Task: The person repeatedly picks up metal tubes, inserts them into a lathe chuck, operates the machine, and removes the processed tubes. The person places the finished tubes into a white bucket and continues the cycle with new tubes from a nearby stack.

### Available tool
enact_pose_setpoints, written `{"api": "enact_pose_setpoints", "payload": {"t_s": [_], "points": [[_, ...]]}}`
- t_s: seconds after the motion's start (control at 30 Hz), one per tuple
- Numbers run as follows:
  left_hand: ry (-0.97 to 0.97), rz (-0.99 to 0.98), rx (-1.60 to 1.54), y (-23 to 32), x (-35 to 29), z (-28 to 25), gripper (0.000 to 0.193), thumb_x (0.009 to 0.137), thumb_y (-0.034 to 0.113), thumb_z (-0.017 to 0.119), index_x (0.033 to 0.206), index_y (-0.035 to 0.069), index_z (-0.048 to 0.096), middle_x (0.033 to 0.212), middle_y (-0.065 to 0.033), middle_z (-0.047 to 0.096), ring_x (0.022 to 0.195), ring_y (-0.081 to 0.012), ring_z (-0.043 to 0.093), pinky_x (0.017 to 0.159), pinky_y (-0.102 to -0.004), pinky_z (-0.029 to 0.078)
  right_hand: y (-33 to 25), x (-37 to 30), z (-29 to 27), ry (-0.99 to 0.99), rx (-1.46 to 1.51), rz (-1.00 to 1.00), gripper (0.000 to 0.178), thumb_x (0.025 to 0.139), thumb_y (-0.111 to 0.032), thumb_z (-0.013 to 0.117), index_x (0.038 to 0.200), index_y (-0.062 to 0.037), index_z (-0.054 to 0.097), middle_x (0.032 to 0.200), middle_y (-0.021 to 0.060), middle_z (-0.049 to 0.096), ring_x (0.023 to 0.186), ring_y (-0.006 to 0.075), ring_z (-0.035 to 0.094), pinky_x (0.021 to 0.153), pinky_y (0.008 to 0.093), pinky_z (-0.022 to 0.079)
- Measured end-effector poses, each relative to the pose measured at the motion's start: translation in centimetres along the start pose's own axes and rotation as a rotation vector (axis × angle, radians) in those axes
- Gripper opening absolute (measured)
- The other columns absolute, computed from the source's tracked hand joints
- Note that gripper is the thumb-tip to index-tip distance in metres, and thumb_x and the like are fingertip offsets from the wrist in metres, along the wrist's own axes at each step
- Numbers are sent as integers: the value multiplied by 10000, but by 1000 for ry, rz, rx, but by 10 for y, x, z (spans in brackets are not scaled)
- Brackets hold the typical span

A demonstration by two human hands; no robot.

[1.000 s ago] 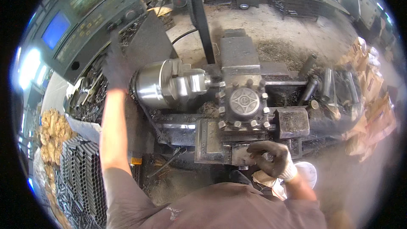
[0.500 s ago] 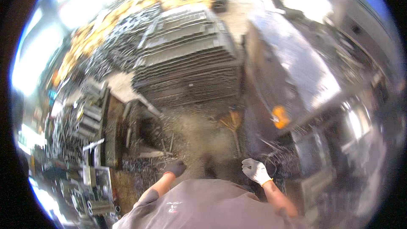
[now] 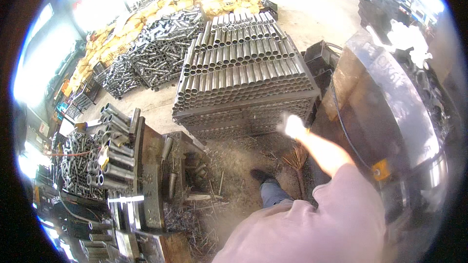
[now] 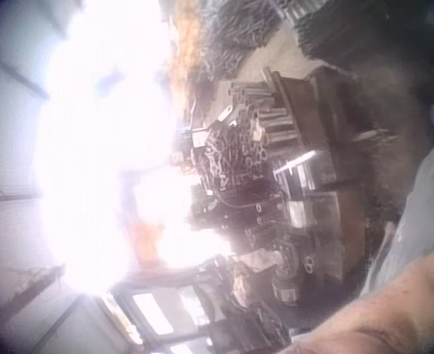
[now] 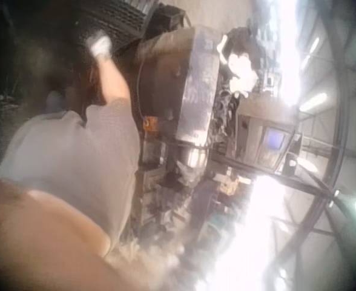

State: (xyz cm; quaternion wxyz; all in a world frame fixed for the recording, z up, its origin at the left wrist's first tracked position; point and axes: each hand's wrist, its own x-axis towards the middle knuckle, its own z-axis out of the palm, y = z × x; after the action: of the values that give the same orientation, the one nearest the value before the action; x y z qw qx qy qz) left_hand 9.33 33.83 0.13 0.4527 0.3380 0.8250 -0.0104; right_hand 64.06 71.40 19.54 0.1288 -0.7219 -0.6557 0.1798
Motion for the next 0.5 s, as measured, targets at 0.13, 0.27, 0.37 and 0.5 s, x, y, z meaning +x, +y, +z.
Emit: {"api": "enact_pose_setpoints", "payload": {"t_s": [0.13,0.27,0.37,0.5], "points": [[-26,5,-132,72,13,5,514,978,479,618,1266,73,745,1254,-201,742,1150,-391,717,977,-486,557,36,183,-45,325,-146,71,732,907,-436,707,1395,93,574,1079,251,767,1006,368,769,845,476,629],[22,-47,-235,141,25,-19,513,982,482,627,1269,72,738,1219,-197,753,1113,-384,729,955,-483,559,49,357,-64,234,-477,269,563,965,-361,659,1301,90,635,1077,245,761,994,317,780,801,447,629],[62,-49,-285,194,32,-51,513,986,485,634,1272,71,732,1193,-194,762,1085,-380,738,938,-480,561,59,438,-57,286,-449,353,777,927,-560,752,1350,74,604,1173,228,778,1120,349,766,940,422,615],[79,62,-340,282,55,-92,513,990,489,643,1276,71,725,1158,-190,774,1049,-374,750,916,-476,564,80,501,-37,214,-587,292,479,960,-457,669,1027,3,783,876,189,797,872,315,806,710,483,634]]}}
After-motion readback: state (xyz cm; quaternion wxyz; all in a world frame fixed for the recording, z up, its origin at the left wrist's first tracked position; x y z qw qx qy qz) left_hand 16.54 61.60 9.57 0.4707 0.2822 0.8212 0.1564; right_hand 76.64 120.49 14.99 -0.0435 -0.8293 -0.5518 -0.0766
